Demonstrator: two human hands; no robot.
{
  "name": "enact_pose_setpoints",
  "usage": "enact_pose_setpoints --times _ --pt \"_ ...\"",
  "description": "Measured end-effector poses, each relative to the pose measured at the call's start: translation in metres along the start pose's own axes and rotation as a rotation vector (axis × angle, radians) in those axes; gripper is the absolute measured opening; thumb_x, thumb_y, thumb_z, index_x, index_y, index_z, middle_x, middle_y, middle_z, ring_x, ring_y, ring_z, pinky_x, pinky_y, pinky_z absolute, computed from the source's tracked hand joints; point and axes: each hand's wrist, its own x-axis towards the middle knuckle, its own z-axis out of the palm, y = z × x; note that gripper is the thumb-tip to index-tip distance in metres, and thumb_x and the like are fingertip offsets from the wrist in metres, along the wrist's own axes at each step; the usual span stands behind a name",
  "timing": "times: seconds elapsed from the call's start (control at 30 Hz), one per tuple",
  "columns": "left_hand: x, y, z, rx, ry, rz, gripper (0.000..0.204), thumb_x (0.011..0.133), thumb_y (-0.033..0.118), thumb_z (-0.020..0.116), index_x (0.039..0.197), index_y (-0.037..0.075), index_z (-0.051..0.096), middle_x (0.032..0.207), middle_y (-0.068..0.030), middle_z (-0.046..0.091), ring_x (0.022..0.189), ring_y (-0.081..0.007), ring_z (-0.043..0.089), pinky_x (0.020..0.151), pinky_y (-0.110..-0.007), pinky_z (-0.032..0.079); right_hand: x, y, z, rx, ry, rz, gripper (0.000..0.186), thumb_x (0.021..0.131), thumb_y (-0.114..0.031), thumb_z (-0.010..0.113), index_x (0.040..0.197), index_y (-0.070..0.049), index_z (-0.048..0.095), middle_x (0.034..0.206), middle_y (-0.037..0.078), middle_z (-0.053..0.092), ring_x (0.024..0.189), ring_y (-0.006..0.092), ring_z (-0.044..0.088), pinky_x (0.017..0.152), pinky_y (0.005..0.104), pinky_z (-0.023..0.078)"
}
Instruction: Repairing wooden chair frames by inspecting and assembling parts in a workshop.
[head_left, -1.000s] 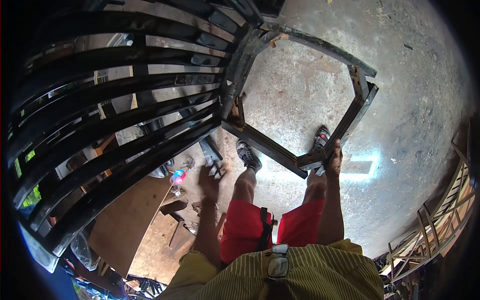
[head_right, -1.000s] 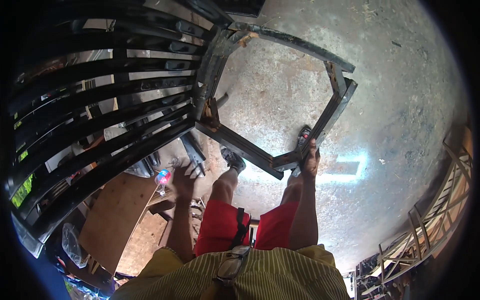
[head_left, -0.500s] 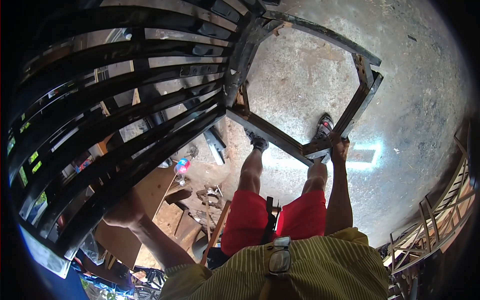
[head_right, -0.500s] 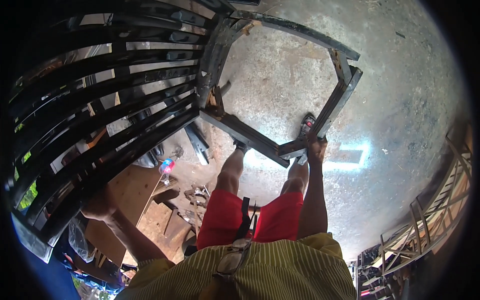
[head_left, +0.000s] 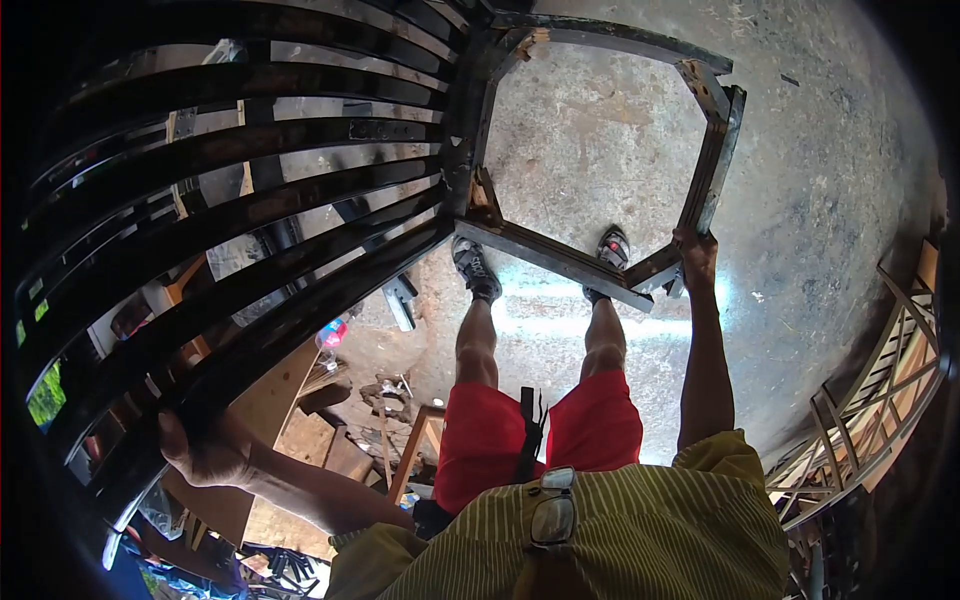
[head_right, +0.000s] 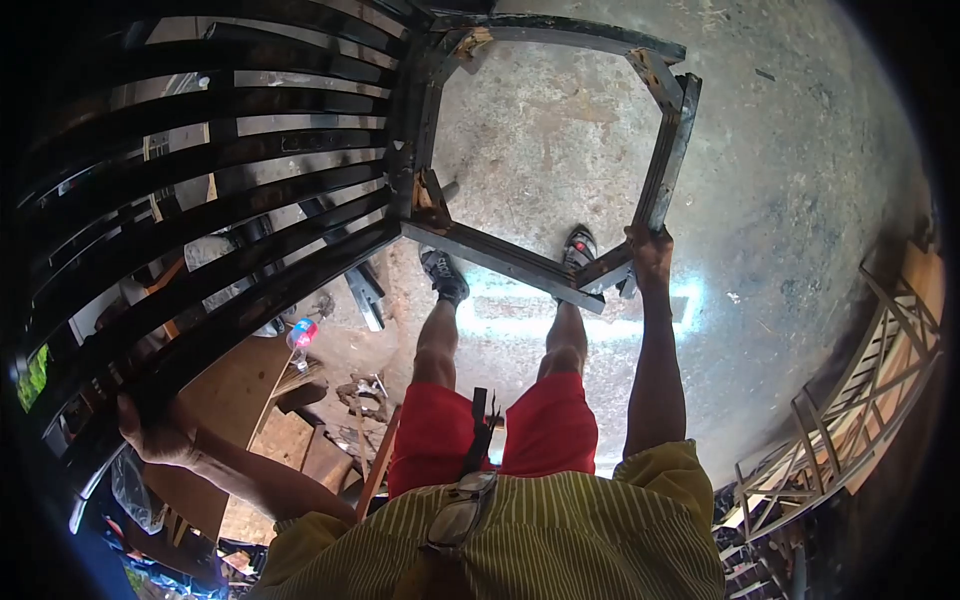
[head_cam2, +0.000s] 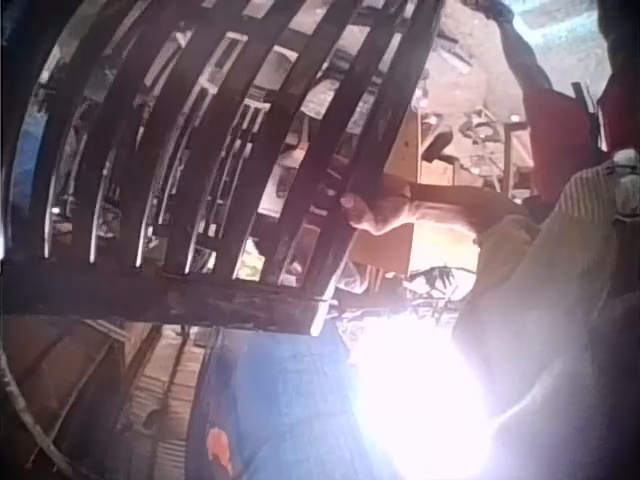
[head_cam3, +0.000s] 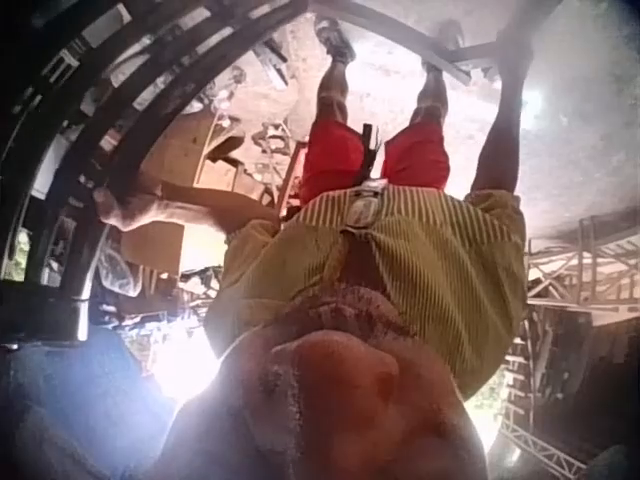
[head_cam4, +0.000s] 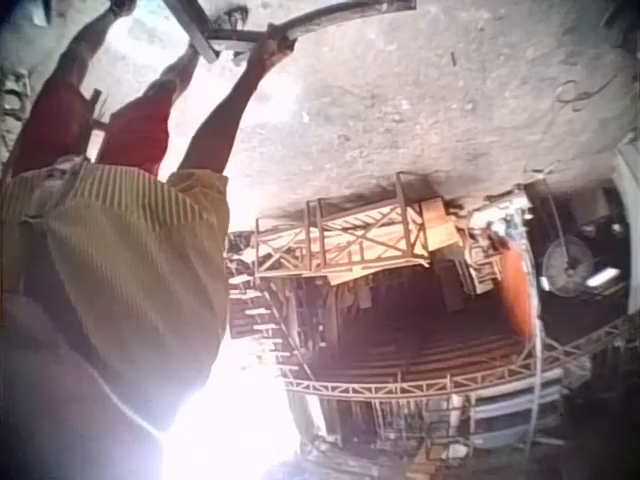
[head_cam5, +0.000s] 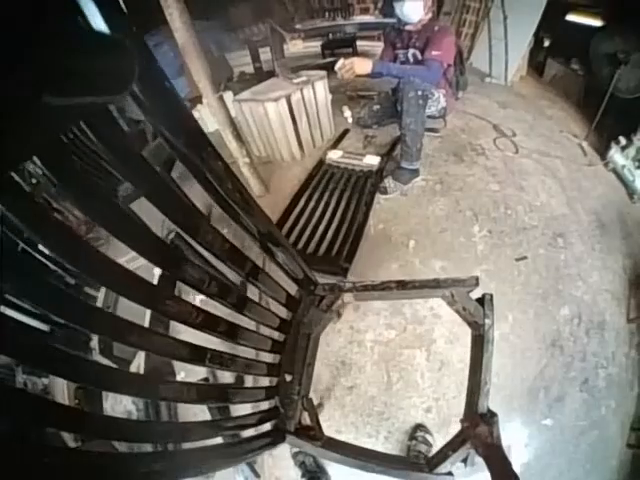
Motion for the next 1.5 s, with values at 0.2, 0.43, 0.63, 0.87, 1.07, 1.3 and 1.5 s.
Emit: enact_pose_setpoints --times 0.2,0.43,0.63,0.87,1.07,1.3,1.5 --pt "-0.011 0.001 0.069 -0.046 -0.03 0.068 0.05 0.066 0.007 0.051 0.113 0.0 0.034 0.107 -0.0175 0.044 0.094 -0.03 0.046 0.08 -0.042 0.039 -0.029 0.006 -0.075 0.001 0.04 -0.046 0.006 0.064 -0.006 0.056 0.068 -0.002 0.053 0.059 0.0 0.047 0.053 0.0078 0.043 0.048 0.0234 0.035" --pt "-0.027 -0.033 0.119 -0.27 -0.198 -0.106 0.049 0.067 0.004 0.047 0.114 0.001 0.032 0.106 -0.0174 0.043 0.095 -0.0289 0.045 0.088 -0.046 0.029 -0.073 0.003 -0.213 -0.351 0.171 -0.163 0.015 0.071 -0.015 0.049 0.068 -0.002 0.055 0.066 0.003 0.053 0.061 0.0109 0.047 0.055 0.0251 0.037" --pt "-0.065 -0.087 0.164 -0.378 -0.115 -0.252 0.058 0.063 0.002 0.048 0.117 0.003 0.026 0.107 -0.0141 0.043 0.099 -0.0269 0.042 0.09 -0.05 0.022 -0.068 -0.046 -0.313 -0.571 0.371 -0.123 0.017 0.07 -0.017 0.047 0.065 -0.004 0.056 0.061 0.005 0.05 0.057 0.0131 0.049 0.048 0.0268 0.039" --pt "-0.117 -0.198 0.17 -0.591 -0.075 -0.466 0.064 0.061 -0.003 0.05 0.119 0.009 0.025 0.109 -0.0106 0.042 0.102 -0.0277 0.039 0.092 -0.046 0.02 -0.015 -0.062 -0.387 -0.666 0.486 -0.01 0.016 0.065 -0.016 0.054 0.061 -0.001 0.05 0.056 0.003 0.043 0.053 0.013 0.039 0.05 0.0283 0.034" --pt "-0.144 -0.253 0.167 -0.581 -0.011 -0.59 0.061 0.059 -0.003 0.053 0.115 0.008 0.032 0.108 -0.0103 0.043 0.102 -0.0257 0.04 0.091 -0.04 0.026 0.016 -0.056 -0.415 -1.161 0.388 -0.182 0.02 0.07 -0.02 0.052 0.077 -0.001 0.052 0.07 0.015 0.047 0.064 0.0247 0.044 0.06 0.0336 0.037" --pt "-0.151 -0.293 0.142 -0.611 0.013 -0.666 0.058 0.058 -0.004 0.054 0.113 0.006 0.035 0.105 -0.0095 0.045 0.099 -0.0238 0.042 0.09 -0.038 0.027 0.005 -0.024 -0.41 -1.57 0.175 -0.222 0.012 0.072 -0.011 0.048 0.08 -0.004 0.053 0.077 0.013 0.052 0.071 0.0277 0.049 0.065 0.0336 0.04" --pt "-0.161 -0.317 0.108 -0.662 0.013 -0.777 0.06 0.061 0.001 0.055 0.116 0.008 0.032 0.114 -0.0102 0.038 0.107 -0.0257 0.034 0.091 -0.041 0.023 -0.002 -0.011 -0.413 -1.709 0.109 -0.492 0.022 0.077 -0.018 0.039 0.076 -0.003 0.055 0.073 0.015 0.054 0.065 0.0275 0.05 0.061 0.0346 0.04"
